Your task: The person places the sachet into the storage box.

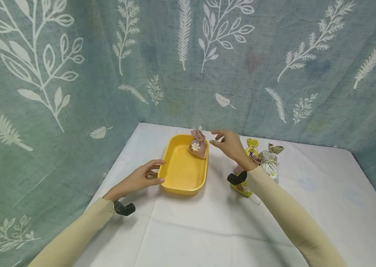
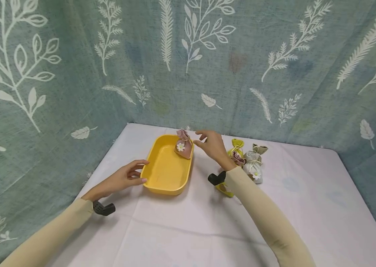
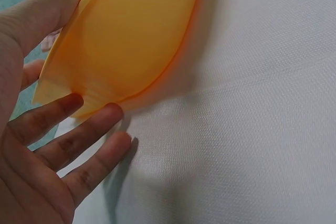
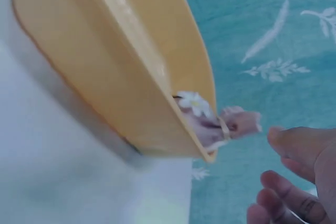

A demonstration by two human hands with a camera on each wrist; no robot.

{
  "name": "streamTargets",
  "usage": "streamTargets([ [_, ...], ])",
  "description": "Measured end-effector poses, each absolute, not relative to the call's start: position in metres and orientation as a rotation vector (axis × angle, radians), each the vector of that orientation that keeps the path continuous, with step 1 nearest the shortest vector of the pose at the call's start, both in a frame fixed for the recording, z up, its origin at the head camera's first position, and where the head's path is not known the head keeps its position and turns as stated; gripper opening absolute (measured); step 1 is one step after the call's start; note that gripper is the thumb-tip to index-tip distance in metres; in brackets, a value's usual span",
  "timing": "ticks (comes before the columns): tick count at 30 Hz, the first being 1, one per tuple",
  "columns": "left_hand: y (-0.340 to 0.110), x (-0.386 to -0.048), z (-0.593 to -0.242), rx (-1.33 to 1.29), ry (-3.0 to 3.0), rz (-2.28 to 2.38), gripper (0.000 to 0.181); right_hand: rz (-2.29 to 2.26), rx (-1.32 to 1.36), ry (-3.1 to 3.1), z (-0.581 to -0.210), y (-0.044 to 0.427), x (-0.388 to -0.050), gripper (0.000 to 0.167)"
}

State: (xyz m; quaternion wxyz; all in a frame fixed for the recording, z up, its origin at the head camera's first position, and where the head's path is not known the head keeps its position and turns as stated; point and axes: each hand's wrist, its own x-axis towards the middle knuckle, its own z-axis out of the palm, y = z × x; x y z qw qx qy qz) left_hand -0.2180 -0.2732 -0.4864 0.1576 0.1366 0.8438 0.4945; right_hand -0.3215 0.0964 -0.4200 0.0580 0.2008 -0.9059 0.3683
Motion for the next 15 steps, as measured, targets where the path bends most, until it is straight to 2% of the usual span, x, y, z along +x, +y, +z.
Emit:
streamTargets([
  [15,-0.274,-0.223,-0.486,0.428,2.411,1.412,0.078,1.109,0.534,-2.752,-0.407,0.171,-0.278,0.038],
])
